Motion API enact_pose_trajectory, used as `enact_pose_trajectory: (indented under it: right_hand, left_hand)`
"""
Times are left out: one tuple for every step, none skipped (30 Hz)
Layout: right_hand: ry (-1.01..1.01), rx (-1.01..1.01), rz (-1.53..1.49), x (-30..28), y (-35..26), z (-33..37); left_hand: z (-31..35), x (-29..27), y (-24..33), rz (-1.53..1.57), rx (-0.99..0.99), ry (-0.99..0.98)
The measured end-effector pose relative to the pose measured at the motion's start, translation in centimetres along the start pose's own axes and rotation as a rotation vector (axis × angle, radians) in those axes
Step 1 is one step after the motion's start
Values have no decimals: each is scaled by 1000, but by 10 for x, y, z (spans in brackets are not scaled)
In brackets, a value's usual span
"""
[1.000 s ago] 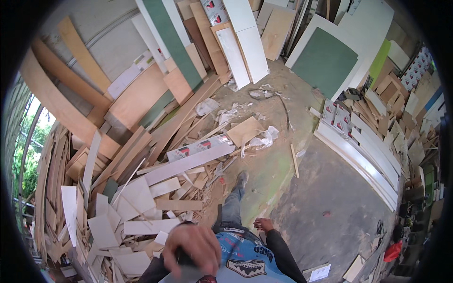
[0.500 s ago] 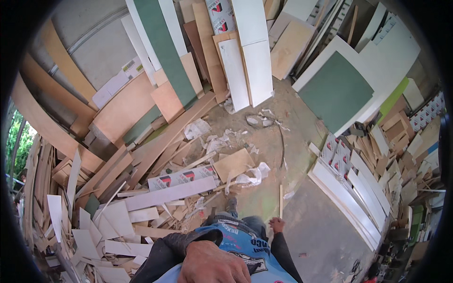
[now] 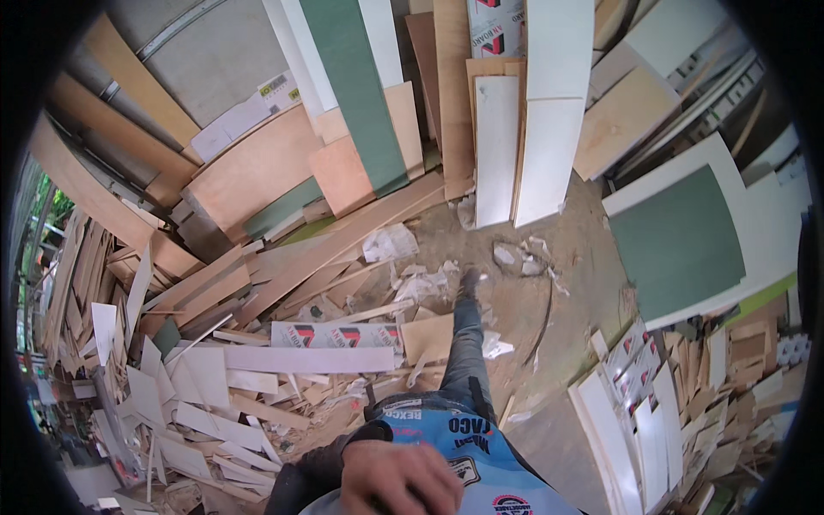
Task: The person measures a white panel with a tape measure, marks it with a pencil, and uses a hammer to nail a wooden board onto a large wooden sheet.
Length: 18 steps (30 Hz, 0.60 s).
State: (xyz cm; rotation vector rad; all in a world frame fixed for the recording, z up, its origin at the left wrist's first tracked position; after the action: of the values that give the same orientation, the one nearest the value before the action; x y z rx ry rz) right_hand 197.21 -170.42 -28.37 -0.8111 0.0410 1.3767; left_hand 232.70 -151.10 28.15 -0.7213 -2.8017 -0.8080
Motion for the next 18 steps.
enact_pose_trajectory:
  right_hand:
    - [-5, -26, 27, -13, -20, -25]
    - [-1, -64, 54, -30, -43, -56]
    - [3, -103, 86, -45, -64, -84]
    - [-6, -164, 138, -61, -89, -115]
    - [0, -224, 210, -82, -107, -148]
    - [2, -293, 322, -104, -128, -185]
    - [-16, -465, 732, -132, -146, -243]
    - [30, -645, 1104, -156, -157, -298]
    - [-157, -598, 1353, -166, -222, -323]
    - [-87, -381, 948, -203, -232, -369]
    - [-3, -416, 404, -235, -247, -404]
    - [41, -472, 577, -246, -289, -430]
    - [90, -534, 755, -257, -351, -454]
    - [161, -688, 926, -260, -401, -472]
    - [238, -839, 1096, -262, -444, -487]
    - [188, -945, 1234, -257, -486, -499]
    - [130, -1063, 1371, -246, -532, -507]
    - [101, -1048, 1286, -229, -581, -506]
  left_hand:
    - [3, -34, -13, 27, -91, 148]
    - [5, -68, -24, 51, -176, 290]
    - [16, -100, -40, 3, -262, 517]
    - [25, -131, -56, -64, -341, 751]
    - [27, -170, -75, -171, -394, 941]
    - [34, -212, -97, -278, -443, 1134]
    - [67, -249, -114, -334, -413, 1325]
    - [106, -286, -133, -377, -420, 1496]
    - [149, -313, -147, -519, -535, 1640]
    - [186, -333, -157, -583, -617, 1779]
    - [205, -346, -160, -647, -709, 1906]
    - [213, -350, -153, -615, -671, 2005]
    - [222, -350, -142, -578, -621, 2105]
    - [231, -347, -132, -525, -565, 2213]
    - [240, -343, -125, -486, -519, 2316]
    - [251, -336, -119, -439, -470, 2417]
    - [303, -325, -127, -657, -427, 2482]
    - [329, -309, -131, -759, -324, 2585]
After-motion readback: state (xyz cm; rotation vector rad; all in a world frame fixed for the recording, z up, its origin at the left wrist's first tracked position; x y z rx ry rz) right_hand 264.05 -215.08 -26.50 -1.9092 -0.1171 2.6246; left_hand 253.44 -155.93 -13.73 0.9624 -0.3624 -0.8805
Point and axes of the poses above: each hand's wrist, its own z-axis away from the middle knuckle, its own x-axis out of the palm, y = z × x, the point moved 2 cm from there along -z, towards the middle knuckle, and after that the axes turned 5 degrees about z, right-handed, at the moved point
